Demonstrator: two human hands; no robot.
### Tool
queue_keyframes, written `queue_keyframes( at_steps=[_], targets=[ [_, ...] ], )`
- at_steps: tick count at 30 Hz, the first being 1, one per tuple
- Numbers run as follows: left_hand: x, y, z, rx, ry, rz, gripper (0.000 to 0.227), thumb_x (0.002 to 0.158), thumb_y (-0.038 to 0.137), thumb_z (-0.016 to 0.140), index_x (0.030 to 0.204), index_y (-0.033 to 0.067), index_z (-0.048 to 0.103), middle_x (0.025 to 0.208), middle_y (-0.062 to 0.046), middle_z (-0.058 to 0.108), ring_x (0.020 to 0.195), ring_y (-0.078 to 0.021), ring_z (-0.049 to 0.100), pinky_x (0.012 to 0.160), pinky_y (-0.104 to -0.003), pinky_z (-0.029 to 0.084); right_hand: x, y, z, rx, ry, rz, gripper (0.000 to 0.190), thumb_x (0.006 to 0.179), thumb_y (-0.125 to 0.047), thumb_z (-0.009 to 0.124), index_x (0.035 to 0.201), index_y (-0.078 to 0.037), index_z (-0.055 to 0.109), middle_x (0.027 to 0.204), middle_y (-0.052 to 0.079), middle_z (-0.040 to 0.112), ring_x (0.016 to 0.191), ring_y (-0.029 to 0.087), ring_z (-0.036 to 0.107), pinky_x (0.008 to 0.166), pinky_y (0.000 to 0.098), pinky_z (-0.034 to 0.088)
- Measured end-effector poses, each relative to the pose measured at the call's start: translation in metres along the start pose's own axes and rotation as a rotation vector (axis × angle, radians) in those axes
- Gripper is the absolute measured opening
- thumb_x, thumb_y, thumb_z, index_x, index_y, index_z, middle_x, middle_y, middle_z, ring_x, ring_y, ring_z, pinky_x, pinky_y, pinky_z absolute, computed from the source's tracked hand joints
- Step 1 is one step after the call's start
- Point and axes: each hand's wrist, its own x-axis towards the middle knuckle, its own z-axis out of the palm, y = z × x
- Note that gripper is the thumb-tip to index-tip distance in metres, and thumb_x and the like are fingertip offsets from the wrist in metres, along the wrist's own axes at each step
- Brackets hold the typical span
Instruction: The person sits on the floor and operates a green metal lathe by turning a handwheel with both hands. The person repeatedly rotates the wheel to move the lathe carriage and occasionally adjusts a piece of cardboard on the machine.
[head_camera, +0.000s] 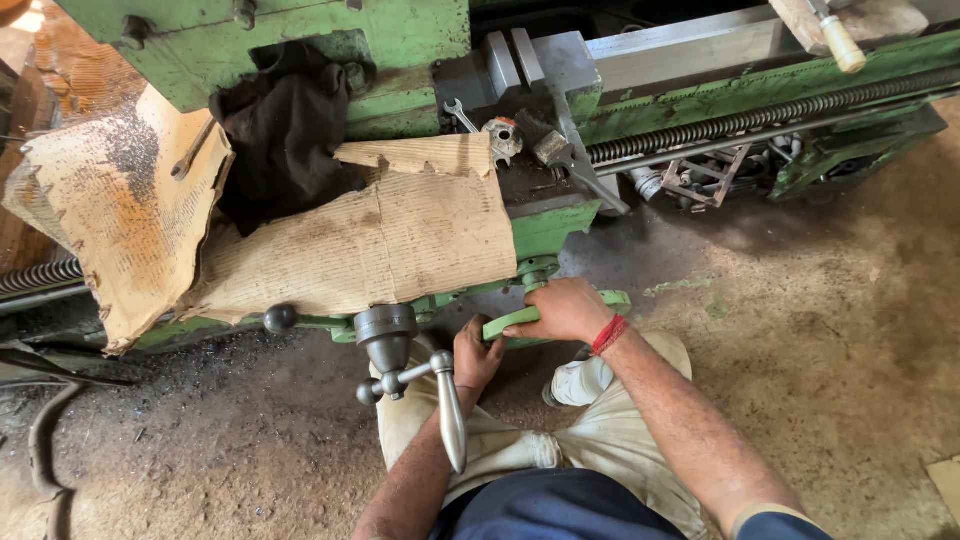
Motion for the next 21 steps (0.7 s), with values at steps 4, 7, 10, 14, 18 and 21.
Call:
queue_keyframes(
  at_steps=[4, 7, 10, 14, 18, 21],
  targets=[
    [-0.004, -0.007, 0.001, -0.002, -0.003, 0.001, 0.023, 0.080, 0.011, 0.074, 0.096, 0.0008, 0.062, 0.087, -0.022, 0.068, 0.082, -0.0438, 0.067, 0.069, -0.047, 0.053, 0.001, 0.001, 0.005, 0.006, 0.020, -0.014, 0.071, 0.076, -0.083, 0.061, 0.080, -0.015, 0.078, 0.075, 0.012, 0.073, 0.078, 0.035, 0.073, 0.069, 0.0489, 0.058],
    [-0.008, -0.021, 0.010, -0.027, 0.030, 0.038, 0.028, 0.079, 0.011, 0.075, 0.102, 0.0007, 0.063, 0.090, -0.022, 0.068, 0.084, -0.0431, 0.067, 0.071, -0.046, 0.054, 0.001, 0.003, 0.008, -0.011, 0.040, -0.006, 0.071, 0.075, -0.084, 0.061, 0.080, -0.015, 0.078, 0.075, 0.012, 0.074, 0.077, 0.036, 0.073, 0.068, 0.0487, 0.058],
    [-0.018, -0.037, 0.020, -0.053, 0.139, 0.107, 0.039, 0.078, 0.013, 0.080, 0.111, 0.0020, 0.062, 0.094, -0.021, 0.067, 0.086, -0.0424, 0.067, 0.075, -0.047, 0.053, 0.005, -0.001, 0.009, -0.046, 0.052, -0.034, 0.070, 0.075, -0.084, 0.060, 0.085, -0.017, 0.079, 0.076, 0.014, 0.074, 0.076, 0.036, 0.073, 0.068, 0.0486, 0.058],
    [-0.018, -0.048, 0.024, 0.075, 0.080, 0.093, 0.039, 0.080, 0.016, 0.079, 0.111, 0.0035, 0.057, 0.097, -0.021, 0.067, 0.092, -0.0432, 0.065, 0.079, -0.049, 0.052, 0.004, -0.008, 0.005, -0.028, 0.054, -0.023, 0.069, 0.074, -0.082, 0.060, 0.089, -0.018, 0.078, 0.082, 0.014, 0.075, 0.082, 0.037, 0.074, 0.073, 0.0488, 0.060],
    [-0.019, -0.034, 0.012, 0.039, 0.010, -0.010, 0.034, 0.084, 0.020, 0.076, 0.107, 0.0050, 0.057, 0.095, -0.020, 0.065, 0.093, -0.0421, 0.066, 0.079, -0.049, 0.053, 0.003, -0.014, -0.002, -0.042, -0.034, 0.016, 0.067, 0.077, -0.082, 0.059, 0.089, -0.018, 0.078, 0.085, 0.014, 0.076, 0.086, 0.037, 0.074, 0.077, 0.0494, 0.059],
    [-0.016, -0.021, 0.004, 0.015, -0.022, -0.049, 0.034, 0.082, 0.021, 0.076, 0.104, 0.0050, 0.056, 0.094, -0.020, 0.064, 0.091, -0.0417, 0.066, 0.077, -0.048, 0.054, 0.003, -0.017, -0.005, -0.046, -0.063, 0.023, 0.067, 0.077, -0.082, 0.058, 0.090, -0.019, 0.078, 0.086, 0.013, 0.077, 0.087, 0.036, 0.074, 0.078, 0.0492, 0.060]
  ],
)
